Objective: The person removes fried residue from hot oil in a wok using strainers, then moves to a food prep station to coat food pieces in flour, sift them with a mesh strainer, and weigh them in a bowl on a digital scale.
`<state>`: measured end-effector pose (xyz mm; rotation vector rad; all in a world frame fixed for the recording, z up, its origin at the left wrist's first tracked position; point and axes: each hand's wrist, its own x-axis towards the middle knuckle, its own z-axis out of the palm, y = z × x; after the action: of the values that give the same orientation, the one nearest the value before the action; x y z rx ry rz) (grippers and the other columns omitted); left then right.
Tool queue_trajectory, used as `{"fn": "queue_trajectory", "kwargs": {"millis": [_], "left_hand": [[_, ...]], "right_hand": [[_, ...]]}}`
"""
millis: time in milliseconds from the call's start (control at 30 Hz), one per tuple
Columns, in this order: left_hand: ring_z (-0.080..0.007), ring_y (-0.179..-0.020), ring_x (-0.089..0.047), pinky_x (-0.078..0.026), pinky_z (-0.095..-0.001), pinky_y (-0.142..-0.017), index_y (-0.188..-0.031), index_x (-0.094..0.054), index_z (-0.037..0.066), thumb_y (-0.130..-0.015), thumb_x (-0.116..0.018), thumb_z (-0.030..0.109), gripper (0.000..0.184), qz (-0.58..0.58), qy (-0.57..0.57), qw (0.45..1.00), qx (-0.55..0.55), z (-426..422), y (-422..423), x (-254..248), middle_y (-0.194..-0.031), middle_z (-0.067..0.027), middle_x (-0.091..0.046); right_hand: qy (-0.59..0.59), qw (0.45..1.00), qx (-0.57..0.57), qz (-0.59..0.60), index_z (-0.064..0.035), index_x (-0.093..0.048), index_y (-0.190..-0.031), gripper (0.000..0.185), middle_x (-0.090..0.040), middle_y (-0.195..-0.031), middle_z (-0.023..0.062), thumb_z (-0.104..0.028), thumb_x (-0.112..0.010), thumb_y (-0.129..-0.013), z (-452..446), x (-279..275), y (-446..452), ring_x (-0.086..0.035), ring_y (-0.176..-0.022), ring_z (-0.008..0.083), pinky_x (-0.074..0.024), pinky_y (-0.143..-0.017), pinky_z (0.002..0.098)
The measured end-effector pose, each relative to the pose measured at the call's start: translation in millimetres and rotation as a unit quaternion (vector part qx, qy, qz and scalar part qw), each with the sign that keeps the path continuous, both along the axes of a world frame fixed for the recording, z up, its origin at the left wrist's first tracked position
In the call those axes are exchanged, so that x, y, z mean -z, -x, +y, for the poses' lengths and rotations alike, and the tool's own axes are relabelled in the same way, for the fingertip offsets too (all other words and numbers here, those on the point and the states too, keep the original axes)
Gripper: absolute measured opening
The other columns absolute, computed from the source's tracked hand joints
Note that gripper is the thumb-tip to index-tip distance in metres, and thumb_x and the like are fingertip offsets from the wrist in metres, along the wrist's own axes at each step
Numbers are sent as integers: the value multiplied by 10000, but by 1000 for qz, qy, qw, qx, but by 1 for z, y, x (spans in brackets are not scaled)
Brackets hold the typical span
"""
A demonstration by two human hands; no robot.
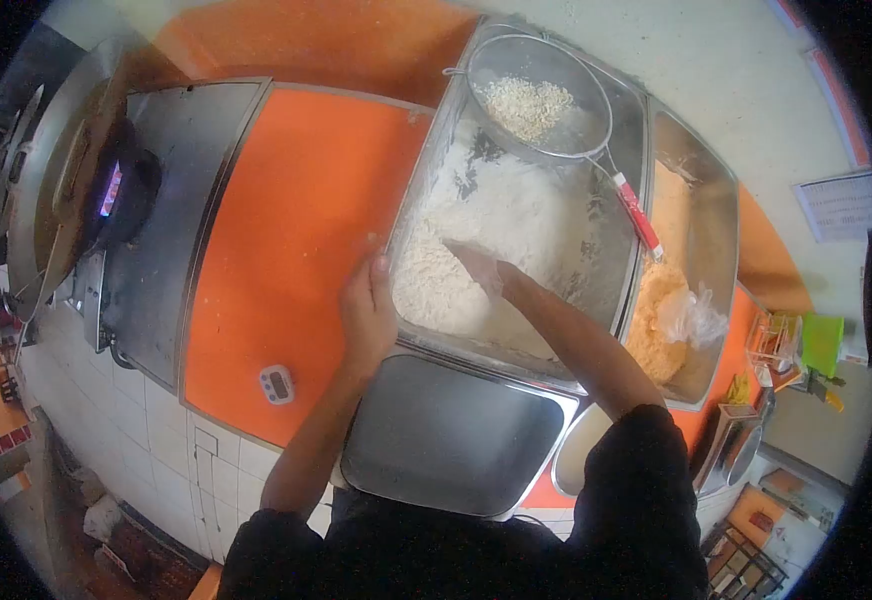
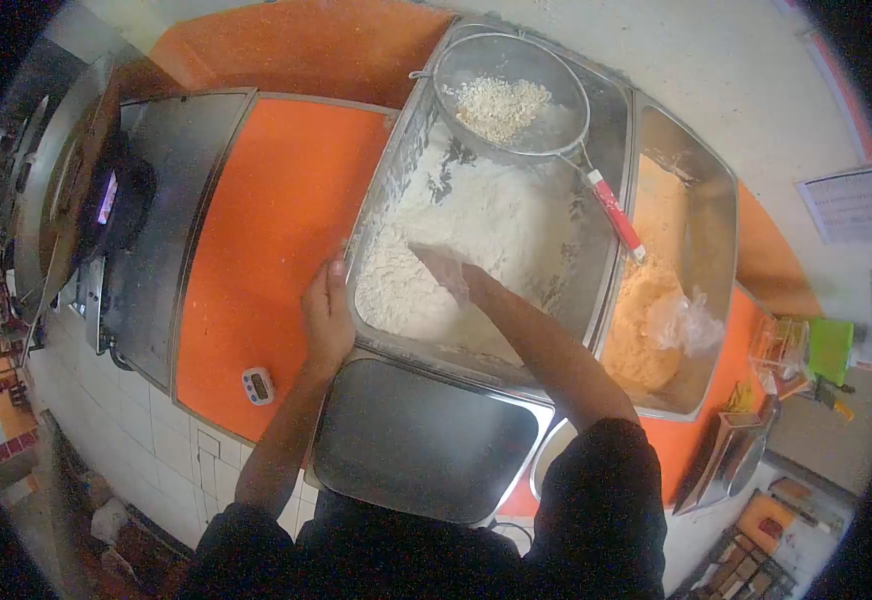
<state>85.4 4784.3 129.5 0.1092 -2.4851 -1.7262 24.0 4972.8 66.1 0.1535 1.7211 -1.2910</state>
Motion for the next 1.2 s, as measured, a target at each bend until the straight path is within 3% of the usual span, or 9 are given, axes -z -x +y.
{"fn": "queue_trajectory", "kwargs": {"millis": [300, 433, 533, 600, 700, 767, 900, 1067, 1200], "left_hand": [[-282, -887, -593, -435, -347, -799, -1039, -563, -65, -958, -372, 182, 323, 4, -30, 1000, 8, -3, -1, 10, -938, -215, -612], [-295, -874, -597, -438, -348, -784, -1034, -561, -67, -959, -367, 183, 325, 14, -12, 1000, 2, 4, -1, -10, -919, -213, -613], [-229, -956, -569, -418, -321, -865, -1079, -558, -57, -966, -364, 185, 330, -34, -13, 999, 23, 0, -1, -10, -1018, -171, -612], [-259, -1004, -554, -410, -342, -885, -1100, -548, -45, -924, -445, 150, 282, 35, 45, 998, 9, 0, -1, -11, -1055, -180, -595], [-302, -1063, -523, -400, -375, -907, -1130, -532, -23, -826, -591, 130, 345, 164, 133, 977, -18, 15, -5, -33, -1114, -186, -561], [-314, -1054, -514, -397, -394, -907, -1153, -513, -1, -741, -690, 144, 472, 206, 130, 970, 13, 40, -14, -63, -1124, -172, -545], [-279, -895, -525, -408, -386, -802, -1133, -505, 27, -691, -748, 235, 546, 183, 15, 979, 83, 99, -17, -96, -985, -126, -547], [-249, -792, -528, -386, -361, -710, -1043, -523, 50, -735, -707, 249, 411, 192, 78, 962, 175, 120, -19, -74, -868, -88, -550], [-231, -749, -552, -387, -367, -688, -915, -558, 66, -759, -674, 191, 232, 230, 23, 958, 171, 114, -38, -78, -785, -56, -571]], "right_hand": [[206, 899, 383, -47, -56, -480, -1261, 468, -553, -1186, 124, -376, -375, -936, 83, 94, -17, -542, -1062, 214, -418, -941, 371], [544, 768, 338, -13, -57, -503, -1213, 456, -563, -1165, 119, -395, -394, -927, 106, -75, 26, -558, -1035, 259, -451, -910, 414], [197, 893, 325, 241, -50, -515, -1186, 521, -575, -1129, 101, -476, -397, -910, 115, -140, 66, -567, -999, 253, -470, -872, 416], [143, 874, 441, 147, -43, -513, -1183, 568, -576, -1115, 106, -520, -402, -897, 116, -166, 91, -567, -988, 253, -472, -865, 416], [194, 888, 397, 123, -136, -377, -1337, 542, -446, -1317, 73, -453, -389, -898, 112, -187, 96, -462, -1168, 208, -429, -921, 411], [94, 925, 226, 290, -179, -256, -1410, 724, -266, -1444, 51, -602, -369, -833, 136, -148, 103, -336, -1270, 256, -342, -976, 509], [185, 873, 374, 253, -247, -133, -1450, 792, -134, -1502, 15, -655, -357, -810, 82, -166, 23, -270, -1312, 285, -327, -952, 525], [283, 805, 478, 207, -218, -59, -1458, 773, -201, -1442, 7, -624, -342, -864, 52, -152, -40, -434, -933, 184, -417, -811, 321], [279, 783, 486, 269, -215, -80, -1454, 785, -256, -1390, 21, -599, -406, -853, 59, -119, -59, -438, -967, 199, -419, -815, 316]]}}
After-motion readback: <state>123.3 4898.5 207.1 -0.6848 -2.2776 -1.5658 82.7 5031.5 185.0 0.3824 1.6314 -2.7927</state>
